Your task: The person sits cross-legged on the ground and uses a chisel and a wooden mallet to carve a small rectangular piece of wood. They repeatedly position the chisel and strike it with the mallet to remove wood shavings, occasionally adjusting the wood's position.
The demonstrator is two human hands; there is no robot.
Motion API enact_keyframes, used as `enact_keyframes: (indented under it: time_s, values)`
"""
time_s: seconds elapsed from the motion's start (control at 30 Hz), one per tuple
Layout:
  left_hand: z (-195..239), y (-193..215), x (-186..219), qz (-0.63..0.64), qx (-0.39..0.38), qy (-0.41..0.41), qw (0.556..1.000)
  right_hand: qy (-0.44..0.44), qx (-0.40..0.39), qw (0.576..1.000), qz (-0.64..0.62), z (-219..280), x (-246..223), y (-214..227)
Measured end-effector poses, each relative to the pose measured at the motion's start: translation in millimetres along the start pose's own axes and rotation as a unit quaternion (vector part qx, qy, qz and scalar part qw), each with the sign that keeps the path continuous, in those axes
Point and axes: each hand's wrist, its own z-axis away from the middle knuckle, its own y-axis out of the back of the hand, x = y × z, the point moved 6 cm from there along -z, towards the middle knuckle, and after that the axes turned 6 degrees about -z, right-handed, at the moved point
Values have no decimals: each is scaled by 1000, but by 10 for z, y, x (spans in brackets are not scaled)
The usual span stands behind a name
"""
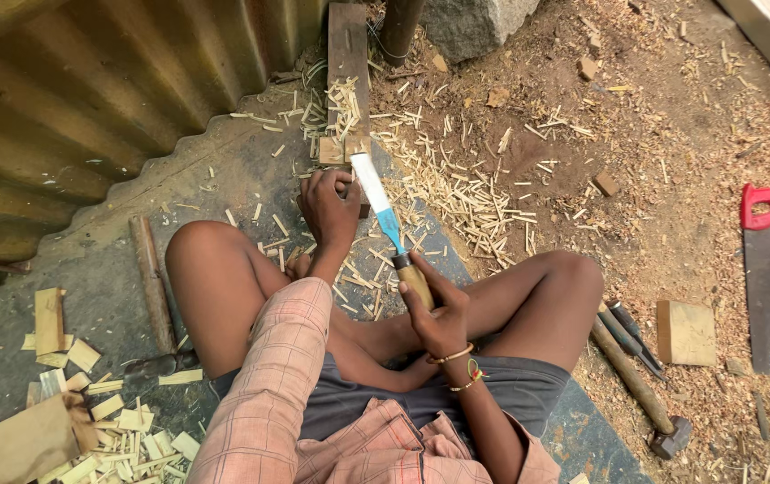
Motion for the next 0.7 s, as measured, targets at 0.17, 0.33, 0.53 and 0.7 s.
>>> enact_keyframes:
  time_s: [0.17,0.33,0.53,0.7]
  values:
    - [103,151,-45,30,22,9,999,52,7,997,57,107,-116,265]
    - [296,241,-93,56,-3,77,995,-18,-24,991,132,107,-5,274]
    - [327,252,-65,70,-1,54,996,36,-68,992,101,79,-71,92]
    - [355,153,-111,86,-33,52,994,2,-53,993,108,70,-5,43]
